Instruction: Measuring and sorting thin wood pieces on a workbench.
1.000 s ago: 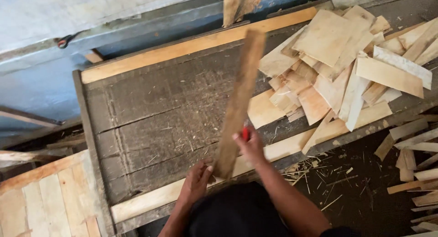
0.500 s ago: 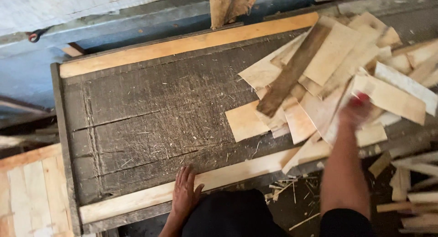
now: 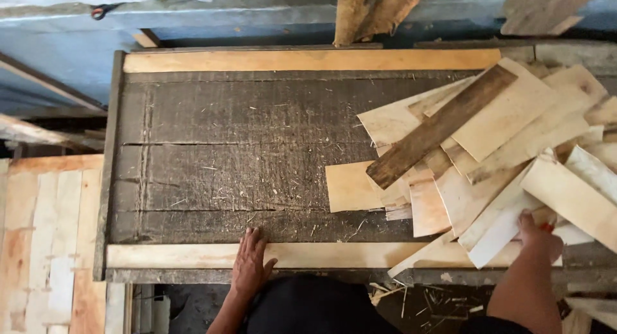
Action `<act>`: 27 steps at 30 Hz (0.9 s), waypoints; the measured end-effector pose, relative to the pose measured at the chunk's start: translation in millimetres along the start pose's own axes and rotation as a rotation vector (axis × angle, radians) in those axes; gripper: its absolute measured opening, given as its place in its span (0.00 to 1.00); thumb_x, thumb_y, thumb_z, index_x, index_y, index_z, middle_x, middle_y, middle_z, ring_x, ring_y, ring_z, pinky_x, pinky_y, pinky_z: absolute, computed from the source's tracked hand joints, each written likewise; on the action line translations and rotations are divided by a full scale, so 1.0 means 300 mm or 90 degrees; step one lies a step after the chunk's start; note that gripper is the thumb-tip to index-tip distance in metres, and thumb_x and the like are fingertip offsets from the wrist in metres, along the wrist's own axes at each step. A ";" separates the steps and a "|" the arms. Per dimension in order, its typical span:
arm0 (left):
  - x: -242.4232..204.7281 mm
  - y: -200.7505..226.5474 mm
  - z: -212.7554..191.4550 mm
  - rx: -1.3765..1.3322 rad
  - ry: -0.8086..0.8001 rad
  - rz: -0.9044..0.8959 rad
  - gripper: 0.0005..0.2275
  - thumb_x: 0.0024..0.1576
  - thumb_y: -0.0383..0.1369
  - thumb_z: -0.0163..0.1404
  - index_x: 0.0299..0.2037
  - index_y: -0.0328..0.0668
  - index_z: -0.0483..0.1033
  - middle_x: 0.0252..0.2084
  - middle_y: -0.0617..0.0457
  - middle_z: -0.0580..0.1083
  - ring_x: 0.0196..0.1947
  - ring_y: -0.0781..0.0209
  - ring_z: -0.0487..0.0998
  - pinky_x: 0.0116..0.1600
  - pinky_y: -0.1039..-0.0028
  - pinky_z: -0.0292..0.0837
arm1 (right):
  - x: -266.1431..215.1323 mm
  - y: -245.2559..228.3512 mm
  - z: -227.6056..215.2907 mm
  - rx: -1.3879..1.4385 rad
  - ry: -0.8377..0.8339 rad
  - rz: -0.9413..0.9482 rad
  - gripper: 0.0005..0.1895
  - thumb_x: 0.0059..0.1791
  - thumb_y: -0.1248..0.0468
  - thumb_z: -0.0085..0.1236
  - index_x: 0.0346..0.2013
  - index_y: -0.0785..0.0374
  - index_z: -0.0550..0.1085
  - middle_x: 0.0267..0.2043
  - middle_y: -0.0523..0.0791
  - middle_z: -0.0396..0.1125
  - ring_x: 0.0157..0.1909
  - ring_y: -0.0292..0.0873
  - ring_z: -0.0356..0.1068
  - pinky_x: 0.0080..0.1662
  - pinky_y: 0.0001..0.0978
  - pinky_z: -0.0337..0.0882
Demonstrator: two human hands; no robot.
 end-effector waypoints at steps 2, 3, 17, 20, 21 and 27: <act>0.004 0.013 -0.005 0.004 -0.002 -0.015 0.30 0.49 0.37 0.63 0.60 0.34 0.67 0.69 0.35 0.58 0.73 0.35 0.52 0.74 0.50 0.48 | 0.038 0.003 -0.014 0.022 -0.015 0.014 0.58 0.48 0.41 0.70 0.70 0.77 0.46 0.53 0.58 0.68 0.39 0.47 0.71 0.40 0.34 0.76; 0.002 0.019 -0.004 0.010 -0.010 -0.023 0.30 0.49 0.37 0.63 0.60 0.34 0.67 0.69 0.35 0.58 0.73 0.35 0.52 0.74 0.50 0.47 | 0.058 0.013 -0.023 0.046 -0.028 0.036 0.59 0.48 0.42 0.70 0.71 0.76 0.44 0.52 0.57 0.68 0.38 0.45 0.71 0.39 0.32 0.75; -0.006 0.004 0.002 -0.014 -0.020 -0.030 0.31 0.49 0.37 0.63 0.62 0.37 0.65 0.69 0.37 0.59 0.74 0.35 0.51 0.75 0.53 0.47 | 0.399 0.125 -0.047 0.916 -0.079 -0.134 0.24 0.53 0.58 0.60 0.59 0.56 0.60 0.48 0.47 0.67 0.37 0.42 0.70 0.37 0.36 0.78; -0.005 -0.003 0.008 -0.016 -0.024 -0.028 0.31 0.50 0.37 0.63 0.63 0.37 0.65 0.69 0.37 0.59 0.74 0.36 0.51 0.75 0.53 0.47 | 0.223 0.077 -0.135 0.966 -0.036 -0.182 0.23 0.54 0.62 0.59 0.60 0.55 0.59 0.50 0.47 0.68 0.39 0.42 0.71 0.36 0.35 0.74; -0.009 -0.006 0.010 -0.015 -0.032 -0.033 0.31 0.50 0.37 0.63 0.63 0.38 0.65 0.69 0.38 0.59 0.74 0.37 0.51 0.75 0.54 0.47 | 0.119 0.055 -0.183 0.924 0.024 -0.212 0.25 0.54 0.65 0.58 0.62 0.55 0.59 0.52 0.48 0.69 0.40 0.41 0.72 0.36 0.31 0.70; -0.004 -0.030 0.029 0.021 -0.050 -0.029 0.30 0.52 0.40 0.62 0.62 0.37 0.66 0.70 0.37 0.58 0.75 0.38 0.50 0.76 0.56 0.47 | -0.344 -0.102 -0.265 1.056 0.036 -0.132 0.21 0.57 0.60 0.58 0.61 0.53 0.61 0.55 0.51 0.65 0.37 0.42 0.66 0.33 0.31 0.72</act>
Point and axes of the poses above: each hand's wrist, its own x-axis towards the middle knuckle, its own z-axis out of the palm, y = z × x, the point moved 5 cm from there along x, towards the middle knuckle
